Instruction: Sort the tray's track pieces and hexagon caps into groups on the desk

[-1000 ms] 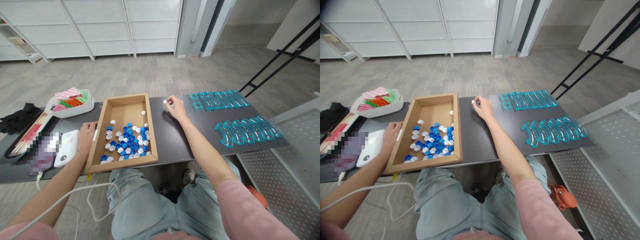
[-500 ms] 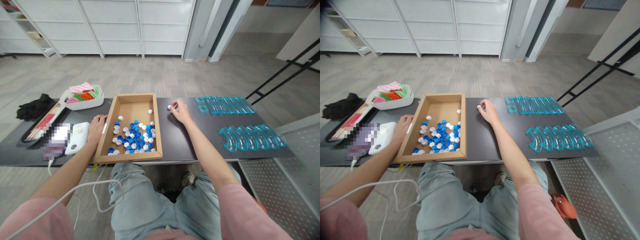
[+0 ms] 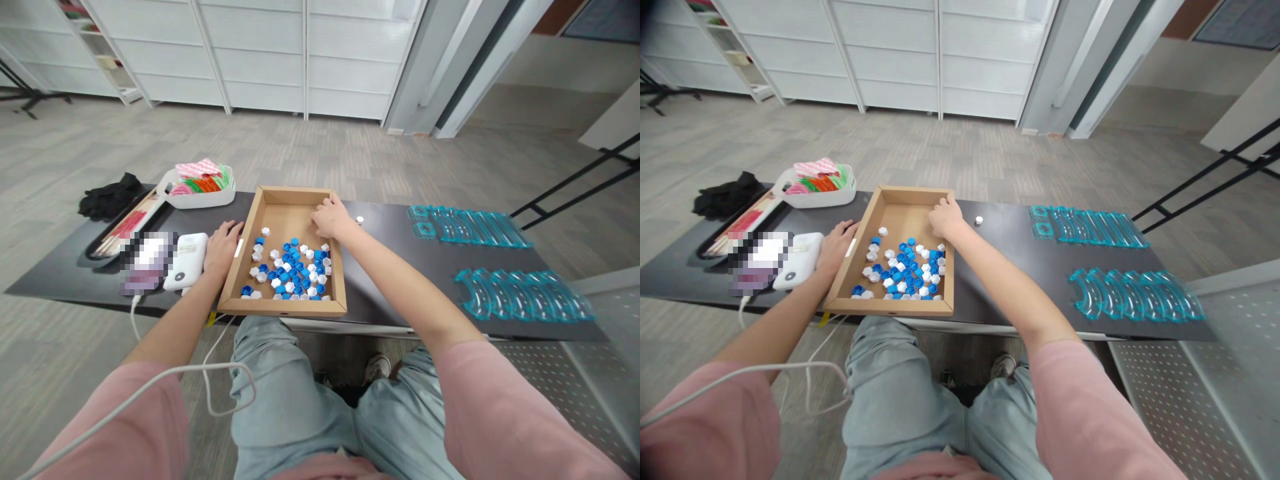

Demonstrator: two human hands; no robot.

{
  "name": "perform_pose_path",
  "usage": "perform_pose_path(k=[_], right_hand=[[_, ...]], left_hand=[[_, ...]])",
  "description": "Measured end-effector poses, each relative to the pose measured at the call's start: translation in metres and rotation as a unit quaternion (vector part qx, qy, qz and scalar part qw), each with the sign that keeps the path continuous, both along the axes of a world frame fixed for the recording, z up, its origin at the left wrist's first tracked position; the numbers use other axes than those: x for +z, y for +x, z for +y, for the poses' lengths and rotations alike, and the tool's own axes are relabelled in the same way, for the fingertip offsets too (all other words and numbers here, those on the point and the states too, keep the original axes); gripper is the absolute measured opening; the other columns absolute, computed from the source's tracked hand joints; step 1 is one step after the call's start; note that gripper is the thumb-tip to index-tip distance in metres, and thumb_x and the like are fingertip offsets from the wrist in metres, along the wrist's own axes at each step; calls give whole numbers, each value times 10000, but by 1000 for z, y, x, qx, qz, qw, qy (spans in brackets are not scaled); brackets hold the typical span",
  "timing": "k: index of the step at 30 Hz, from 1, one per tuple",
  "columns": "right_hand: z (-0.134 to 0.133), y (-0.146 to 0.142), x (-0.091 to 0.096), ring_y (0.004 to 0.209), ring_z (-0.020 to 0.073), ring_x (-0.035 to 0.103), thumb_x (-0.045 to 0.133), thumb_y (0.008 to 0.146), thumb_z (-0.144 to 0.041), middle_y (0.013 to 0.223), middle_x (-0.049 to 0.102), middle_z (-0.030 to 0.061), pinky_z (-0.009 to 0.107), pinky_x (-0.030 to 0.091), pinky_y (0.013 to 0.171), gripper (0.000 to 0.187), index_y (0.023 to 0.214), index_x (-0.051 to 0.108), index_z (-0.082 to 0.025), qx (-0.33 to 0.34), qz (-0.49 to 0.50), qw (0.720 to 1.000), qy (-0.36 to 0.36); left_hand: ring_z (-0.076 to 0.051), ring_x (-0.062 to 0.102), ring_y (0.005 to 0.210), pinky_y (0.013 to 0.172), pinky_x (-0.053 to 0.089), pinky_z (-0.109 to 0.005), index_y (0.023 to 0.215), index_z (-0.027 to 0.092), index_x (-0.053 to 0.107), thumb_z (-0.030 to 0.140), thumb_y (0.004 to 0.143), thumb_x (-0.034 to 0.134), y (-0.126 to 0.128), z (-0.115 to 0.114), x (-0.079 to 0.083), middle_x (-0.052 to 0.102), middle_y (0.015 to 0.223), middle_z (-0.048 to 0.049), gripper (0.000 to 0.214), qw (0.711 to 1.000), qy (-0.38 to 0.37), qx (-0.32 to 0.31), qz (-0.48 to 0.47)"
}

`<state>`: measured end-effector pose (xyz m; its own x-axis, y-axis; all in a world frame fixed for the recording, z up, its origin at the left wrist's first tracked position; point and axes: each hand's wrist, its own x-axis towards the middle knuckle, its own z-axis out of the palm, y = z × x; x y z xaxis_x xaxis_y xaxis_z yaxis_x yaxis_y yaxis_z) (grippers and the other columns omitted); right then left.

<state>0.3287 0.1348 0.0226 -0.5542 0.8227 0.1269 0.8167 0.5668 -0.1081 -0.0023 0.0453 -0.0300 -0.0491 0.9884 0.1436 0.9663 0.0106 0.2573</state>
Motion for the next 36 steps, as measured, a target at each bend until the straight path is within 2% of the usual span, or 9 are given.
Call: perform_pose_path(k=[2, 4, 9, 14, 17, 24, 28, 32, 36], right_hand=[[5, -4, -1, 1120, 394, 676, 870, 745, -98, 841, 793, 104, 634, 319, 1162, 196, 717, 749, -250, -11, -27, 999, -14], [5, -1, 7, 1131, 380, 706, 799, 896, -169, 975, 834, 131, 605, 330, 1151, 93, 848, 827, -244, -5, -21, 1000, -5], [-13, 55, 29, 1170, 316, 731, 498, 1175, -377, 1243, 817, 115, 525, 406, 1119, 366, 1255, 842, -281, -40, 176, 983, 37], [-33, 141, -5, 894, 245, 683, 619, 1073, -497, 1132, 797, 90, 425, 534, 935, 284, 1113, 752, -250, -155, 351, 922, 59], [-37, 166, -29, 839, 245, 670, 715, 949, -526, 946, 778, 55, 411, 555, 866, 261, 966, 667, -270, -210, 386, 897, 35], [-27, 175, -43, 857, 248, 723, 740, 910, -483, 933, 794, 54, 432, 592, 901, 231, 952, 629, -283, -220, 384, 897, 24], [-23, 176, -55, 842, 238, 739, 738, 882, -395, 1059, 839, 74, 446, 617, 923, 218, 1030, 622, -287, -214, 387, 896, -29], [-20, 175, -63, 791, 212, 716, 717, 880, -368, 1179, 853, 101, 446, 621, 932, 326, 1178, 635, -264, -212, 401, 889, -61], [-16, 176, -65, 778, 196, 696, 661, 891, -334, 1217, 828, 113, 419, 606, 910, 363, 1238, 639, -232, -216, 400, 888, -64]], left_hand=[[-423, 529, 1643, 1311, 482, -600, 1634, 157, 691, 172, 1066, 469, 1, 0, -1, 576, 1726, -259, 610, 1000, 12, 1, -3], [-403, 539, 1636, 1317, 480, -572, 1619, 182, 703, 182, 1057, 479, 2, -1, -1, 592, 1717, -236, 605, 1000, 18, 3, -3], [-373, 540, 1632, 1329, 467, -530, 1589, 211, 717, 191, 1046, 473, 1, -1, -3, 602, 1707, -205, 596, 1000, 26, 7, 6], [-385, 518, 1652, 1337, 457, -537, 1627, 203, 674, 204, 1072, 486, -3, 0, -2, 562, 1742, -217, 586, 1000, -1, -4, 10], [-388, 489, 1675, 1355, 441, -546, 1635, 167, 646, 205, 1088, 479, -4, 0, 0, 537, 1759, -237, 574, 1000, -13, -3, 9], [-397, 453, 1701, 1374, 425, -578, 1610, 151, 625, 159, 1046, 517, 0, -3, 11, 499, 1790, -247, 575, 999, -37, -2, -1], [-406, 385, 1744, 1427, 339, -584, 1511, 138, 687, 157, 957, 568, 2, -5, 15, 474, 1810, -240, 567, 995, -40, 18, -90], [-390, 513, 1657, 1437, 334, -585, 1301, 179, 765, 196, 883, 671, 2, -3, 16, 664, 1634, -195, 429, 955, 28, 73, -285], [-307, 705, 1410, 1300, 536, -563, 1318, 147, 677, 249, 995, 581, 2, 25, 15, 742, 1414, -205, 352, 913, 94, 115, -381]])
